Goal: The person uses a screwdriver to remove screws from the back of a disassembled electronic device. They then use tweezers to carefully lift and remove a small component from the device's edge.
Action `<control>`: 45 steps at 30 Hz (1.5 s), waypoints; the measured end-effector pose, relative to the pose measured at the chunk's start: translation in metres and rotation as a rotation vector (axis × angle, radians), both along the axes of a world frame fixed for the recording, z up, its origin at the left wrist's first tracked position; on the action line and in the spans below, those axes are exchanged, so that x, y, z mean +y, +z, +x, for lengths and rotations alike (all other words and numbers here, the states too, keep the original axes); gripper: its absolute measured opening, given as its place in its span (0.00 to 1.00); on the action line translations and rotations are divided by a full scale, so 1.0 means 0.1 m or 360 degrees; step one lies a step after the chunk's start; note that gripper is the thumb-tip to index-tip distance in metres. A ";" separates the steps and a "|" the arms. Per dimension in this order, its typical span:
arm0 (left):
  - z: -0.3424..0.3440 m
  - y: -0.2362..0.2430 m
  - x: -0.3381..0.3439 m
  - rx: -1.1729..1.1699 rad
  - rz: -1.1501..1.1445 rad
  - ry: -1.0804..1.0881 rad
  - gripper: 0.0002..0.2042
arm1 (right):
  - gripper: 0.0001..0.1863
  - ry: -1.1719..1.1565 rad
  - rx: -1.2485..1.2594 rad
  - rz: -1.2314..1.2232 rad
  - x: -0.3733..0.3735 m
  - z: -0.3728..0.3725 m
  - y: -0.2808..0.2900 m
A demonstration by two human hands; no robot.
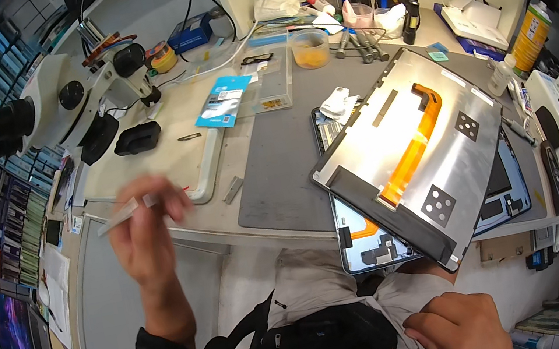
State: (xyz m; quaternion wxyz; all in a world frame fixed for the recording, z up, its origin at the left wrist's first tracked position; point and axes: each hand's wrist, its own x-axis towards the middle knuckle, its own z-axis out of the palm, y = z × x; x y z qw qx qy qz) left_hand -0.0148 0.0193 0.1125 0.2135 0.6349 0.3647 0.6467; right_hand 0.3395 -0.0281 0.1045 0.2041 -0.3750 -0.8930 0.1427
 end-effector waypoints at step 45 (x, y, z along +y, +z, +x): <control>0.73 0.03 0.58 0.2028 0.0222 0.0223 0.19 | 0.15 -0.0350 0.0231 0.1204 0.31 0.56 -0.77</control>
